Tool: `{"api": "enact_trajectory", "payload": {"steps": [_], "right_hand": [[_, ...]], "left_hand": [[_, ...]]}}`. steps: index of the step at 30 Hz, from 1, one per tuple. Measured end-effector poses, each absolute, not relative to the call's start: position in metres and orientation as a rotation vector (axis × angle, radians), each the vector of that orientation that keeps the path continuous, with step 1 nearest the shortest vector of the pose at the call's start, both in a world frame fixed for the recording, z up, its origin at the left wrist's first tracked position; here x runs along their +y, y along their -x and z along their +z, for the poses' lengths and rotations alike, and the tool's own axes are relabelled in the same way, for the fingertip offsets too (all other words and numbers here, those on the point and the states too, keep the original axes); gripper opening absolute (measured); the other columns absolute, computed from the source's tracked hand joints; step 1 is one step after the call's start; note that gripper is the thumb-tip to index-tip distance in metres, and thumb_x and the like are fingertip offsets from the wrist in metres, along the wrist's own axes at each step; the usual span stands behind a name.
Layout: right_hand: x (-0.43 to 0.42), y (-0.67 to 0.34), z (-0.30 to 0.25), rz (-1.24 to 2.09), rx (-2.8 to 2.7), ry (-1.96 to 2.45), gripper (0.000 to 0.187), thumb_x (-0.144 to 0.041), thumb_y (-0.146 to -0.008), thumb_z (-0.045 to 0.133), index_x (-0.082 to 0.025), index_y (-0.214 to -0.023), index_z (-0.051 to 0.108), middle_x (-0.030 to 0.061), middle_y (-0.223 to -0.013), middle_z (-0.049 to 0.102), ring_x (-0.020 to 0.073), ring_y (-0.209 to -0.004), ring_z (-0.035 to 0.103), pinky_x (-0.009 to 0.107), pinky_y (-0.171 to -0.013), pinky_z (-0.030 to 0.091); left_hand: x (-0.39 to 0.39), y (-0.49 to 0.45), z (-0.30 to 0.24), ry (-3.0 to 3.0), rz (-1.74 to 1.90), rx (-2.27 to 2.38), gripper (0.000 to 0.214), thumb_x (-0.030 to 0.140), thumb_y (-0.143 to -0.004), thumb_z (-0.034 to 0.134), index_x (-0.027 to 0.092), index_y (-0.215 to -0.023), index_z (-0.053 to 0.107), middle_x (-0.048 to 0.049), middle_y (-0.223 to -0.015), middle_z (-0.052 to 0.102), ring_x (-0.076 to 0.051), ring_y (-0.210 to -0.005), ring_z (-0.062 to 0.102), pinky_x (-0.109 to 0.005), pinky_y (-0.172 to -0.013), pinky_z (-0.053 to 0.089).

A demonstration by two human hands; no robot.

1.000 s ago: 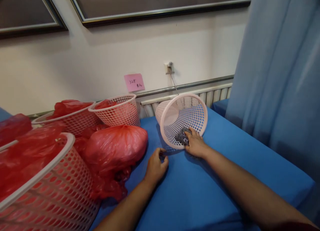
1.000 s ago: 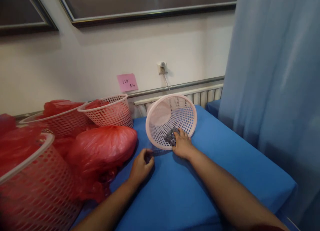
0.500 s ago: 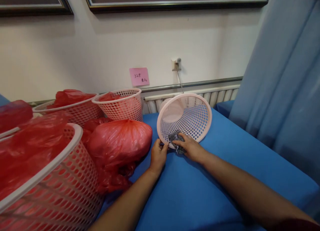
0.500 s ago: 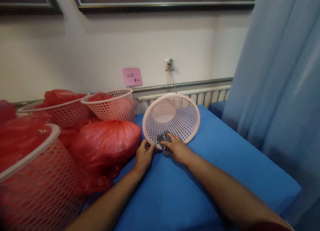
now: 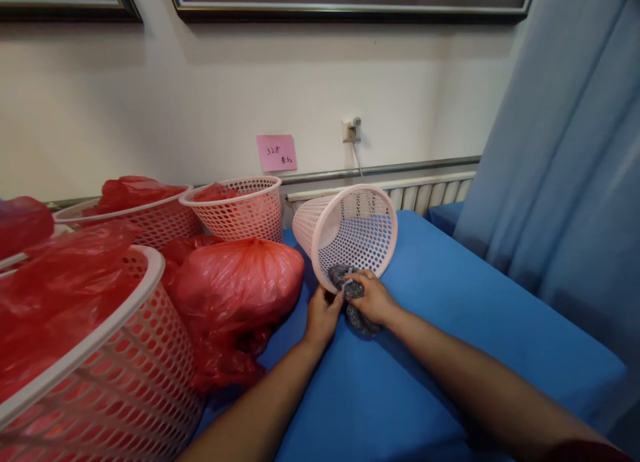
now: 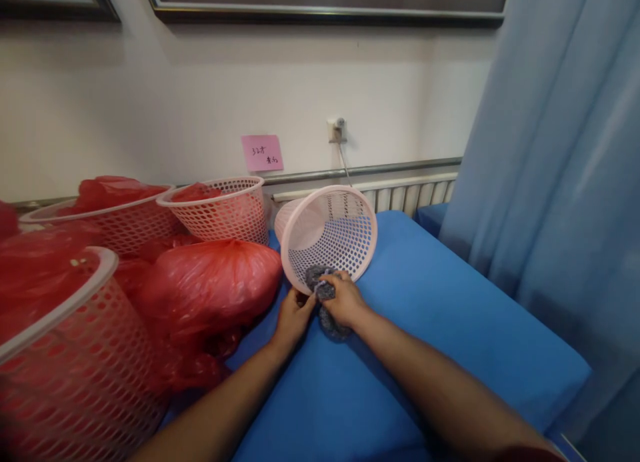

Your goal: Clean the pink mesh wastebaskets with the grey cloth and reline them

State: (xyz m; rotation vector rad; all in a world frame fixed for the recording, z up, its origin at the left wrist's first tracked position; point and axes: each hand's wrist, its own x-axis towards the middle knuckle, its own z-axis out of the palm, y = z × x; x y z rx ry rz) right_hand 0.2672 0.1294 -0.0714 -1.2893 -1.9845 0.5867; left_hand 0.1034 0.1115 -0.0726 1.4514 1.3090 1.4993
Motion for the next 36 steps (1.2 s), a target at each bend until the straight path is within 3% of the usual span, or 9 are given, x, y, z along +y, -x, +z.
{"api": "enact_trajectory", "payload": {"steps": [4,11,17,20,27,30,32,34,36], "right_hand": [[0.130,-0.274,-0.076,0.640,-2.100,1.116,0.069,-0.014,-0.075,0.071,-0.025,-0.142,0.056,0.0094,-0.146,0.046,0.0219,-0.135,0.050,0.036,-0.116,0.040],[0.161,-0.331,-0.076,0.260,-1.956,1.614,0.057,-0.004,-0.078,0.056,-0.023,-0.130,0.067,0.0132,-0.147,0.049,0.0313,-0.126,0.054,0.050,-0.113,0.040],[0.141,-0.292,-0.090,0.691,-2.038,1.121,0.073,-0.016,-0.073,0.073,-0.025,-0.143,0.056,0.0102,-0.142,0.048,0.0256,-0.133,0.051,0.042,-0.117,0.039],[0.139,-0.294,-0.090,0.716,-2.130,0.988,0.077,-0.011,-0.073,0.071,-0.027,-0.146,0.053,0.0100,-0.149,0.044,0.0247,-0.137,0.048,0.041,-0.117,0.039],[0.165,-0.335,-0.079,0.372,-1.949,1.562,0.062,-0.002,-0.078,0.055,-0.022,-0.136,0.063,0.0165,-0.148,0.046,0.0339,-0.128,0.053,0.054,-0.114,0.038],[0.154,-0.318,-0.083,0.511,-1.997,1.448,0.063,-0.013,-0.080,0.065,-0.020,-0.142,0.058,0.0156,-0.143,0.049,0.0290,-0.126,0.056,0.046,-0.114,0.042],[0.143,-0.303,-0.088,0.623,-2.086,1.270,0.076,-0.021,-0.077,0.074,-0.022,-0.149,0.049,0.0121,-0.141,0.050,0.0251,-0.129,0.054,0.040,-0.114,0.042],[0.134,-0.295,-0.090,0.743,-2.160,1.084,0.090,-0.020,-0.072,0.078,-0.023,-0.155,0.040,0.0114,-0.146,0.044,0.0239,-0.135,0.049,0.039,-0.117,0.039],[0.133,-0.296,-0.089,0.781,-2.207,1.008,0.089,-0.015,-0.074,0.073,-0.023,-0.155,0.040,0.0117,-0.150,0.040,0.0237,-0.137,0.047,0.039,-0.118,0.038]], "left_hand": [[0.113,-0.097,-0.070,-1.453,1.511,1.321,0.029,0.042,-0.079,0.072,0.017,-0.093,0.067,-0.0058,-0.090,0.075,-0.022,-0.081,0.070,-0.034,-0.077,0.056],[0.111,-0.091,-0.053,-1.481,1.652,1.306,0.027,0.044,-0.086,0.068,0.019,-0.092,0.060,-0.0007,-0.084,0.065,-0.016,-0.077,0.063,-0.028,-0.073,0.052],[0.117,-0.098,-0.077,-1.543,1.381,1.235,0.033,0.043,-0.078,0.074,0.016,-0.096,0.066,-0.0088,-0.097,0.075,-0.024,-0.090,0.071,-0.039,-0.085,0.057],[0.119,-0.093,-0.074,-1.534,1.429,1.277,0.031,0.044,-0.082,0.068,0.016,-0.094,0.067,-0.0076,-0.095,0.075,-0.023,-0.087,0.070,-0.037,-0.083,0.056],[0.113,-0.087,-0.056,-1.569,1.590,1.357,0.025,0.043,-0.089,0.064,0.018,-0.092,0.063,-0.0011,-0.083,0.067,-0.016,-0.077,0.062,-0.027,-0.074,0.051],[0.114,-0.094,-0.069,-1.583,1.450,1.252,0.028,0.041,-0.085,0.067,0.017,-0.098,0.064,-0.0059,-0.095,0.072,-0.020,-0.088,0.068,-0.032,-0.083,0.054],[0.117,-0.097,-0.077,-1.571,1.368,1.225,0.031,0.041,-0.081,0.069,0.016,-0.099,0.065,-0.0092,-0.100,0.075,-0.023,-0.093,0.071,-0.037,-0.087,0.055],[0.120,-0.096,-0.081,-1.559,1.361,1.245,0.032,0.042,-0.080,0.069,0.016,-0.098,0.066,-0.0101,-0.099,0.075,-0.025,-0.092,0.071,-0.039,-0.086,0.056],[0.121,-0.093,-0.077,-1.559,1.398,1.285,0.030,0.043,-0.082,0.067,0.016,-0.095,0.067,-0.0084,-0.096,0.075,-0.023,-0.088,0.070,-0.037,-0.083,0.056]]}}
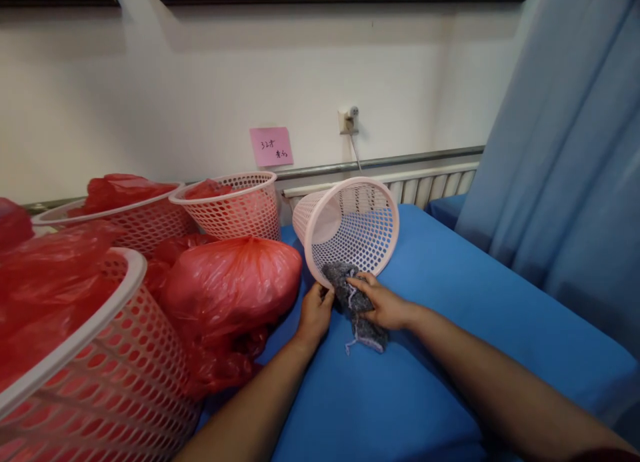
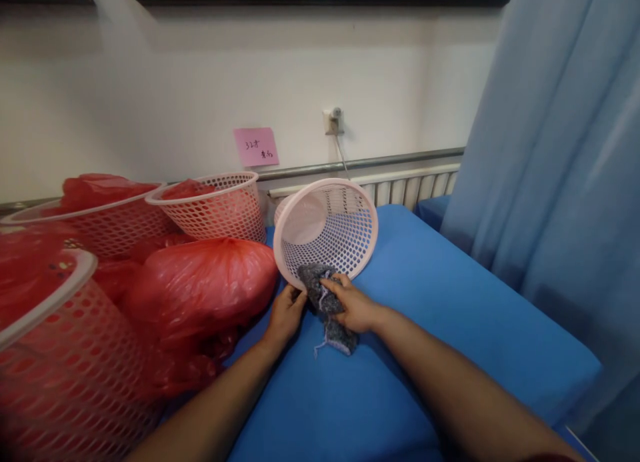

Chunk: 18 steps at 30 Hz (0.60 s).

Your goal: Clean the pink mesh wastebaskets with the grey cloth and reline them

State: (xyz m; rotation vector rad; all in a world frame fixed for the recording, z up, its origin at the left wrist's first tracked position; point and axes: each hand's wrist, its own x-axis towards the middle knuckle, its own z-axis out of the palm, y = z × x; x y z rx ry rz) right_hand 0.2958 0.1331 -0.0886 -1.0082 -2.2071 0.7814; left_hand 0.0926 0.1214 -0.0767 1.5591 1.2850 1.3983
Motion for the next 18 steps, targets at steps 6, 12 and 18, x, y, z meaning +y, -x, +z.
{"api": "enact_trajectory", "payload": {"steps": [6,12,18], "right_hand": [[0.153,-0.330,-0.067,0.364,-2.202,1.528,0.066,-0.023,-0.084,0.067,-0.018,-0.148,0.052,0.0162,-0.125,0.058,0.0305,-0.119,0.057,0.045,-0.108,0.044],[0.154,-0.324,-0.068,0.249,-2.251,1.404,0.064,-0.026,-0.077,0.079,-0.016,-0.137,0.061,0.0198,-0.151,0.042,0.0344,-0.135,0.046,0.046,-0.114,0.039],[0.150,-0.311,-0.068,0.380,-2.455,1.008,0.080,-0.021,-0.075,0.082,-0.032,-0.148,0.050,0.0092,-0.156,0.041,0.0276,-0.135,0.047,0.044,-0.113,0.039]], "left_hand": [[0.116,-0.082,-0.055,-1.575,1.590,1.418,0.026,0.044,-0.090,0.062,0.018,-0.088,0.062,-0.0004,-0.082,0.065,-0.016,-0.077,0.060,-0.027,-0.073,0.049],[0.118,-0.095,-0.073,-1.637,1.410,1.301,0.026,0.040,-0.084,0.068,0.017,-0.096,0.066,-0.0055,-0.092,0.074,-0.020,-0.084,0.068,-0.033,-0.079,0.055],[0.117,-0.097,-0.073,-1.627,1.323,1.269,0.028,0.039,-0.086,0.064,0.017,-0.102,0.068,-0.0092,-0.104,0.076,-0.024,-0.096,0.071,-0.040,-0.091,0.055]]}}
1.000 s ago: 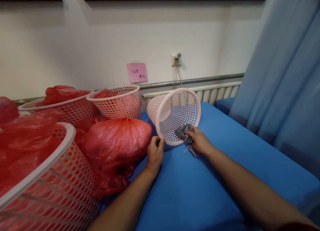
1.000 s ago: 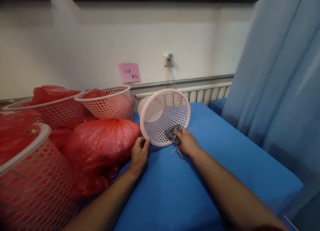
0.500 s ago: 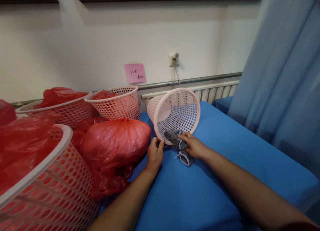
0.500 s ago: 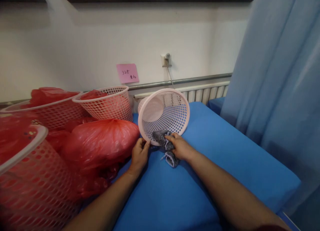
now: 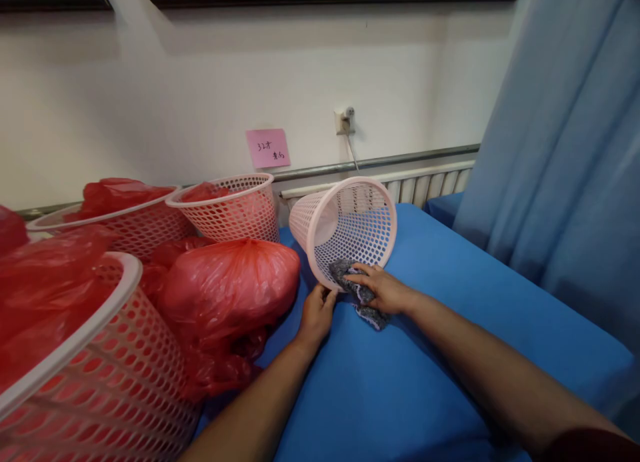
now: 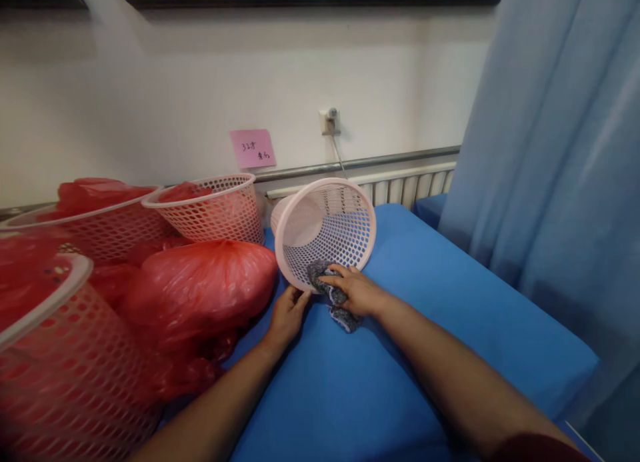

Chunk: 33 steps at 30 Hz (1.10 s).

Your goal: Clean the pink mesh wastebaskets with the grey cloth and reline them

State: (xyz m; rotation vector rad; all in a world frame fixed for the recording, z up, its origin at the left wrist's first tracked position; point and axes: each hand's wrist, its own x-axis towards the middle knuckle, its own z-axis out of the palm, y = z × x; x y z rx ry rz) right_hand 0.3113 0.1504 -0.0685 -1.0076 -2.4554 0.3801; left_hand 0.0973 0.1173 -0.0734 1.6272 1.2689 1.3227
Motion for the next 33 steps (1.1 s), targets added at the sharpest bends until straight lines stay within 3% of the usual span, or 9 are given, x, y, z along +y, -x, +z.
{"api": "enact_trajectory", "payload": {"steps": [4,7,10,15,17,21,24,29,33], "right_hand": [[0.155,-0.325,-0.060,0.264,-2.411,1.330,0.054,-0.015,-0.084,0.066,-0.028,-0.136,0.064,0.0109,-0.140,0.055,0.0267,-0.116,0.056,0.040,-0.102,0.046],[0.155,-0.335,-0.058,0.109,-2.227,1.640,0.051,-0.009,-0.084,0.055,-0.025,-0.131,0.067,0.0145,-0.134,0.056,0.0293,-0.111,0.056,0.042,-0.095,0.049],[0.151,-0.330,-0.064,0.133,-2.169,1.614,0.049,-0.009,-0.081,0.058,-0.025,-0.125,0.069,0.0127,-0.128,0.057,0.0280,-0.109,0.056,0.040,-0.095,0.049],[0.156,-0.308,-0.076,0.442,-1.833,1.337,0.040,-0.024,-0.081,0.069,-0.023,-0.121,0.066,0.0074,-0.115,0.060,0.0218,-0.108,0.061,0.034,-0.101,0.050],[0.165,-0.311,-0.073,0.376,-1.537,1.328,0.037,-0.029,-0.082,0.070,-0.022,-0.117,0.063,0.0089,-0.117,0.058,0.0236,-0.113,0.059,0.038,-0.106,0.047],[0.184,-0.330,-0.063,0.094,-1.191,1.377,0.036,-0.034,-0.086,0.066,-0.020,-0.118,0.057,0.0149,-0.129,0.049,0.0276,-0.127,0.050,0.044,-0.112,0.041],[0.188,-0.333,-0.062,-0.029,-1.342,1.419,0.025,-0.025,-0.090,0.058,-0.020,-0.114,0.060,0.0160,-0.136,0.044,0.0288,-0.131,0.044,0.046,-0.113,0.038],[0.166,-0.312,-0.060,-0.050,-1.941,1.355,0.027,-0.008,-0.083,0.056,-0.022,-0.103,0.068,0.0109,-0.133,0.054,0.0294,-0.128,0.043,0.048,-0.111,0.037],[0.133,-0.308,-0.053,0.078,-2.218,1.246,0.033,-0.034,-0.086,0.070,-0.021,-0.116,0.069,0.0141,-0.136,0.053,0.0332,-0.127,0.043,0.053,-0.110,0.038]], "left_hand": [[0.112,-0.093,-0.058,-1.642,1.462,1.392,0.024,0.041,-0.090,0.060,0.018,-0.089,0.064,-0.0027,-0.084,0.070,-0.019,-0.079,0.065,-0.030,-0.075,0.052],[0.112,-0.092,-0.053,-1.630,1.546,1.403,0.025,0.043,-0.091,0.060,0.018,-0.089,0.063,-0.0014,-0.083,0.067,-0.017,-0.078,0.062,-0.027,-0.074,0.050],[0.114,-0.095,-0.058,-1.603,1.565,1.361,0.028,0.045,-0.088,0.064,0.017,-0.091,0.063,-0.0019,-0.084,0.067,-0.016,-0.077,0.062,-0.027,-0.074,0.051],[0.119,-0.100,-0.074,-1.602,1.313,1.221,0.037,0.046,-0.083,0.070,0.016,-0.104,0.067,-0.0084,-0.103,0.076,-0.022,-0.093,0.070,-0.037,-0.088,0.055],[0.119,-0.101,-0.078,-1.638,1.261,1.208,0.037,0.044,-0.085,0.067,0.016,-0.109,0.068,-0.0106,-0.111,0.076,-0.025,-0.101,0.071,-0.042,-0.096,0.054],[0.116,-0.103,-0.078,-1.722,1.230,1.258,0.034,0.042,-0.087,0.064,0.016,-0.109,0.068,-0.0118,-0.109,0.076,-0.027,-0.100,0.072,-0.045,-0.095,0.055],[0.115,-0.105,-0.075,-1.749,1.231,1.261,0.034,0.041,-0.088,0.064,0.016,-0.110,0.068,-0.0116,-0.110,0.076,-0.027,-0.101,0.072,-0.045,-0.095,0.055],[0.115,-0.105,-0.074,-1.777,1.222,1.293,0.035,0.041,-0.088,0.063,0.015,-0.111,0.068,-0.0120,-0.110,0.076,-0.027,-0.100,0.071,-0.045,-0.094,0.055],[0.115,-0.099,-0.078,-1.759,1.240,1.274,0.037,0.042,-0.089,0.063,0.015,-0.113,0.068,-0.0116,-0.112,0.076,-0.026,-0.101,0.072,-0.044,-0.096,0.055]]}}
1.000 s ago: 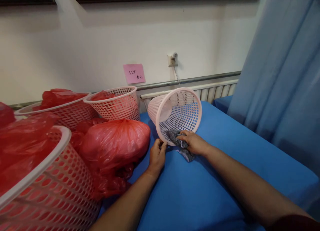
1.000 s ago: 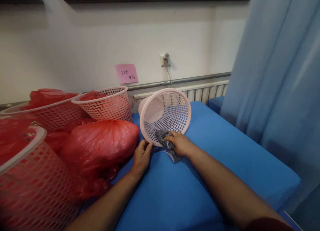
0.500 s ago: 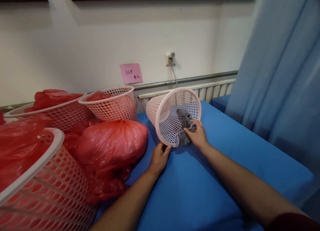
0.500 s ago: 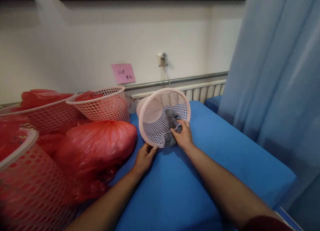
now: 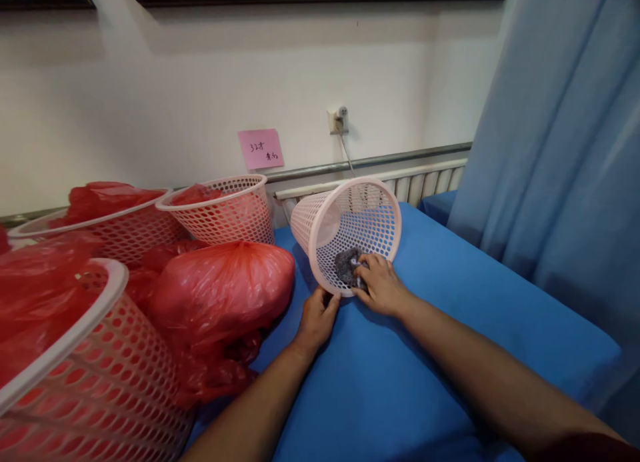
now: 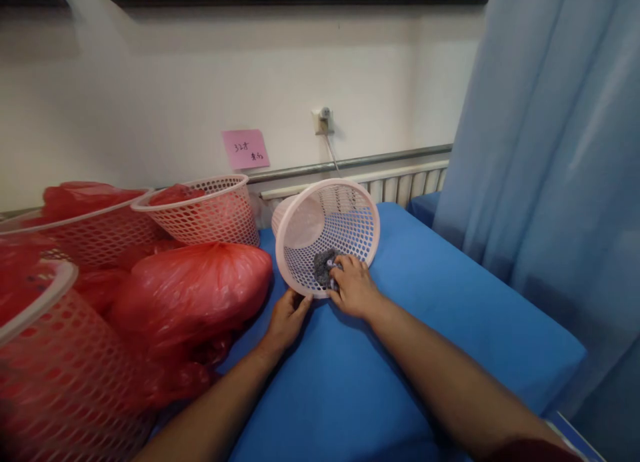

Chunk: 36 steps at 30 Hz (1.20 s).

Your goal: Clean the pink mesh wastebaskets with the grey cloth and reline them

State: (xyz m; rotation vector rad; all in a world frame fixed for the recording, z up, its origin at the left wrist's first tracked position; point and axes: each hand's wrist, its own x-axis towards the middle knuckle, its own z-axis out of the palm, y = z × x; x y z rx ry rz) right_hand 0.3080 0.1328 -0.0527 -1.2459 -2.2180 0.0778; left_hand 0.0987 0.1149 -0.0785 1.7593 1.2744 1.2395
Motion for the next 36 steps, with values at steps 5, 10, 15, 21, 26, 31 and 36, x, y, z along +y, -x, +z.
{"api": "enact_trajectory", "payload": {"steps": [5,10,15,21,26,31,36], "right_hand": [[0.122,-0.320,-0.053,0.339,-2.200,0.999,0.045,-0.033,-0.100,0.051,-0.024,-0.144,0.055,0.0110,-0.137,0.057,0.0253,-0.127,0.051,0.047,-0.113,0.040],[0.138,-0.317,-0.065,0.286,-2.079,1.248,0.056,-0.035,-0.083,0.075,-0.024,-0.136,0.063,0.0140,-0.153,0.042,0.0340,-0.143,0.037,0.057,-0.117,0.033],[0.136,-0.306,-0.075,0.325,-2.263,1.155,0.066,-0.027,-0.081,0.078,-0.024,-0.143,0.057,0.0147,-0.158,0.037,0.0318,-0.143,0.040,0.052,-0.117,0.036],[0.145,-0.334,-0.070,0.218,-2.207,1.423,0.048,-0.006,-0.086,0.054,-0.029,-0.124,0.072,0.0073,-0.147,0.053,0.0303,-0.126,0.051,0.048,-0.107,0.044],[0.150,-0.347,-0.071,0.142,-1.939,1.706,0.054,-0.005,-0.085,0.054,-0.030,-0.131,0.067,0.0100,-0.156,0.042,0.0342,-0.127,0.050,0.052,-0.105,0.045],[0.129,-0.312,-0.076,0.418,-2.184,1.200,0.067,-0.010,-0.079,0.067,-0.026,-0.143,0.056,0.0112,-0.155,0.040,0.0284,-0.139,0.045,0.046,-0.117,0.039],[0.138,-0.318,-0.074,0.425,-2.229,1.158,0.063,-0.006,-0.080,0.064,-0.028,-0.140,0.060,0.0097,-0.152,0.045,0.0276,-0.135,0.049,0.047,-0.116,0.041]], "left_hand": [[0.116,-0.095,-0.082,-1.754,1.241,1.246,0.036,0.041,-0.090,0.063,0.015,-0.113,0.068,-0.0119,-0.114,0.075,-0.026,-0.103,0.071,-0.044,-0.097,0.055],[0.118,-0.096,-0.083,-1.732,1.266,1.232,0.036,0.041,-0.089,0.064,0.015,-0.115,0.068,-0.0119,-0.113,0.075,-0.026,-0.104,0.071,-0.044,-0.098,0.054],[0.117,-0.097,-0.085,-1.696,1.259,1.199,0.035,0.043,-0.089,0.064,0.015,-0.110,0.068,-0.0112,-0.104,0.076,-0.025,-0.093,0.072,-0.043,-0.089,0.058],[0.113,-0.100,-0.069,-1.584,1.308,1.251,0.034,0.049,-0.087,0.065,0.017,-0.098,0.064,-0.0055,-0.088,0.074,-0.021,-0.077,0.071,-0.036,-0.074,0.059],[0.111,-0.104,-0.061,-1.568,1.383,1.272,0.033,0.052,-0.089,0.063,0.019,-0.086,0.058,-0.0013,-0.079,0.069,-0.019,-0.075,0.070,-0.032,-0.071,0.057],[0.117,-0.108,-0.080,-1.614,1.303,1.221,0.035,0.047,-0.085,0.067,0.017,-0.104,0.065,-0.0084,-0.104,0.075,-0.024,-0.094,0.072,-0.039,-0.088,0.057],[0.120,-0.101,-0.075,-1.618,1.325,1.269,0.029,0.044,-0.086,0.065,0.017,-0.097,0.066,-0.0062,-0.094,0.074,-0.022,-0.087,0.070,-0.036,-0.082,0.056]]}}
